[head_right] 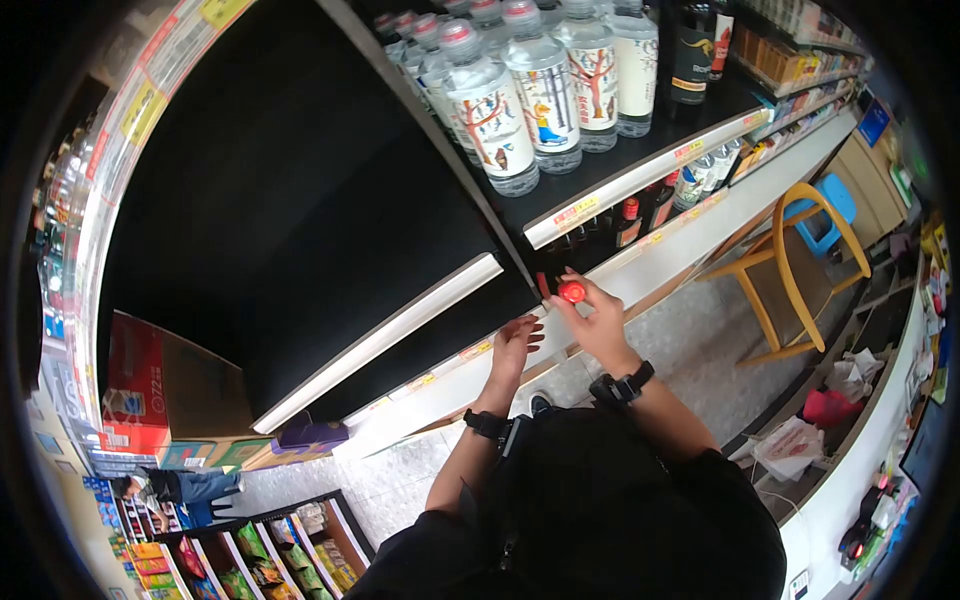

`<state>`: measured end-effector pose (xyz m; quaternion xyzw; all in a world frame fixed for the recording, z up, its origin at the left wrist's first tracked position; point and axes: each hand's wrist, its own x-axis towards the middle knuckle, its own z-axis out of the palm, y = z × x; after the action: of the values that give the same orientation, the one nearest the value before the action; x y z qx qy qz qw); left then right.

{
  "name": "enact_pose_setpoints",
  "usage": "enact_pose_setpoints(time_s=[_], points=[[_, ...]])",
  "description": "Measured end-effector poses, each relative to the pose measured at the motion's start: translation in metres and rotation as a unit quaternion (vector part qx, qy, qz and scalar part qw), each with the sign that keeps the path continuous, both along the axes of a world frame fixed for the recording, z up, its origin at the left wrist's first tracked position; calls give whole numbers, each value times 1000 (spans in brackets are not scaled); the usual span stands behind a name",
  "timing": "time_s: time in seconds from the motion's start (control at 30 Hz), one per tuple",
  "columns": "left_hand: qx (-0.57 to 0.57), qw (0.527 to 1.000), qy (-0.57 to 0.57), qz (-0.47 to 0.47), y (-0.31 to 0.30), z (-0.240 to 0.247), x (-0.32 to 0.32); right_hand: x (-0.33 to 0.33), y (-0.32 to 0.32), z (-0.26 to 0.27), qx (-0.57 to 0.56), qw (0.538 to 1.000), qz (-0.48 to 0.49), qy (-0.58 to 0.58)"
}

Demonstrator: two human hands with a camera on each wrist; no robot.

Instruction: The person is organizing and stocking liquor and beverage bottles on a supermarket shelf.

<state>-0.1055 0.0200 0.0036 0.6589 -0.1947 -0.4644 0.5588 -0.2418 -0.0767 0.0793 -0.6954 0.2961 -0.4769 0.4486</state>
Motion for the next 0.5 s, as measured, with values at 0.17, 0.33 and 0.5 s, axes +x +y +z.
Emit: enact_pose_setpoints(time_s=[0.17,0.33,0.5], points=[[-3,1000,3,18,4,-12,4,-17,16,18,-79,994,32,63],[-8,999,-2,42,15,-12,15,-4,28,28,-122,983,113,82],[-26,989,-4,146,28,-10,39,38,34,1,-165,949,225,145]])
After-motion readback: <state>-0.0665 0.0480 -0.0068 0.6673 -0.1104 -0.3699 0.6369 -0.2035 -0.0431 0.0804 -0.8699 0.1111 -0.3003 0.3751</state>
